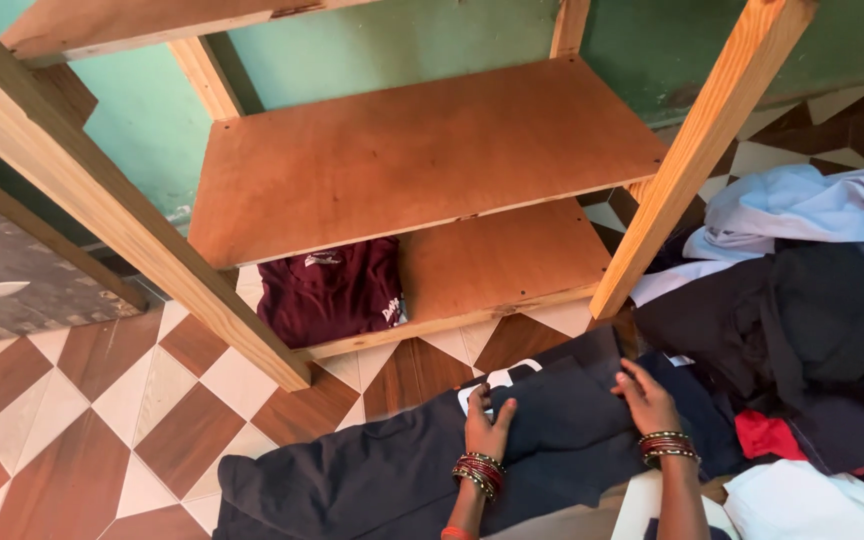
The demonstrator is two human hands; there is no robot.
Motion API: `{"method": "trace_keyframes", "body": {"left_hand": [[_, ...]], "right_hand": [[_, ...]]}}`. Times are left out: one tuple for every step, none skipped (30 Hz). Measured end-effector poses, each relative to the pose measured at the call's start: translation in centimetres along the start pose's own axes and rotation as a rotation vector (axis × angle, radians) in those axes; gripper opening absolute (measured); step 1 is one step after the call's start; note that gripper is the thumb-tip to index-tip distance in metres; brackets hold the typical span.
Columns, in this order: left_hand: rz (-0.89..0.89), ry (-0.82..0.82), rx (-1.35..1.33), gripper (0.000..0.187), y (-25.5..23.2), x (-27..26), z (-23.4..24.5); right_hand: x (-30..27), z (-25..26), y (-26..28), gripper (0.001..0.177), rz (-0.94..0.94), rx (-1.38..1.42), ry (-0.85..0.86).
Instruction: The person folds a maroon sweatshirt and a black t-shirt on the floor, then places them on a wooden shelf. The person smooths and aligns the garments before folding them neatly.
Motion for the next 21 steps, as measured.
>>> {"method": "trace_keyframes", "body": {"left_hand": [[-0.074, 0.017, 0.032, 0.068, -1.1, -0.6, 0.2], [-0.148, 0.034, 0.064, 0.075, -2.3, -1.0, 0.4], [-0.227, 0.045, 0.091, 0.081, -3.7, -1.3, 0.4], [-0.249, 0.102, 0.124, 0.08, -4.5, -2.1, 0.2], [-0.284, 0.157, 0.161, 0.08, -5.6, -2.3, 0.3], [-0.319, 0.211, 0.199, 0.081, -6.6, -2.4, 0.1], [-0.237, 0.224, 0.242, 0.073, -6.4, -2.4, 0.2], [-0.155, 0.238, 0.285, 0.066, -6.1, -2.3, 0.2], [-0.061, 0.25, 0.323, 0.059, -5.4, -2.9, 0.0], [-0.093, 0.234, 0.35, 0.057, -5.7, -3.4, -0.2], [-0.125, 0.217, 0.382, 0.056, -6.0, -3.8, -0.1], [-0.156, 0.199, 0.414, 0.055, -6.2, -4.1, -0.1], [-0.136, 0.169, 0.383, 0.051, -6.2, -4.2, 0.1], [-0.117, 0.139, 0.353, 0.047, -6.1, -4.2, 0.3], [-0.092, 0.11, 0.322, 0.044, -5.9, -4.4, 0.5], [-0.15, 0.02, 0.256, 0.037, -6.4, -4.4, 1.2], [-0.205, -0.073, 0.19, 0.03, -6.7, -4.7, 2.0], [-0.26, -0.166, 0.124, 0.023, -7.0, -5.1, 2.9], [-0.234, -0.222, 0.159, 0.019, -6.6, -5.1, 3.9], [-0.208, -0.277, 0.193, 0.015, -6.2, -5.1, 4.9], [-0.188, -0.331, 0.226, 0.011, -6.1, -4.7, 6.0]], "right_hand": [[-0.3, 0.2, -1.2, 0.045, -0.073, 0.005, 0.019], [-0.7, -0.2, -1.7, 0.053, -0.077, 0.008, 0.089], [-0.8, -0.3, -1.7, 0.062, -0.073, 0.008, 0.158], [-1.1, -0.4, -1.7, 0.072, -0.07, 0.008, 0.226], [-0.8, -0.3, -0.8, 0.068, -0.025, -0.054, 0.206], [-0.8, -0.2, 0.0, 0.065, 0.019, -0.116, 0.184], [-1.1, -0.1, 0.5, 0.062, 0.053, -0.179, 0.163], [-0.8, 0.0, 0.1, 0.061, -0.042, -0.312, 0.13], [-1.0, 0.3, -0.7, 0.061, -0.14, -0.454, 0.101], [-1.3, 0.8, -1.5, 0.061, -0.237, -0.594, 0.068], [-1.5, 1.1, -0.7, 0.059, -0.199, -0.687, -0.004], [-1.7, 1.3, 0.2, 0.057, -0.158, -0.779, -0.077], [-1.8, 1.4, 1.5, 0.055, -0.109, -0.87, -0.151], [-2.1, 1.4, 3.1, 0.053, -0.054, -0.806, -0.243], [-2.8, 1.0, 4.5, 0.051, -0.003, -0.743, -0.33], [-3.8, 0.4, 5.8, 0.05, 0.047, -0.676, -0.416], [-4.6, -1.3, 6.9, 0.045, 0.096, -0.577, -0.387], [-5.4, -3.1, 8.0, 0.042, 0.144, -0.477, -0.358], [-6.5, -5.6, 8.4, 0.05, 0.129, -0.554, -0.306], [-7.9, -8.5, 8.8, 0.06, 0.115, -0.631, -0.253], [-9.4, -11.3, 9.6, 0.072, 0.146, -0.663, -0.216]]}}
Point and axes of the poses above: each hand's wrist, its own x-axis towards the middle knuckle, its own z-axis out of the back of the hand, y = z × x, the point moved 9 cm from there along x, towards the middle knuckle, and after that the axes turned 8 degrees about -z, right-handed, at the moved point
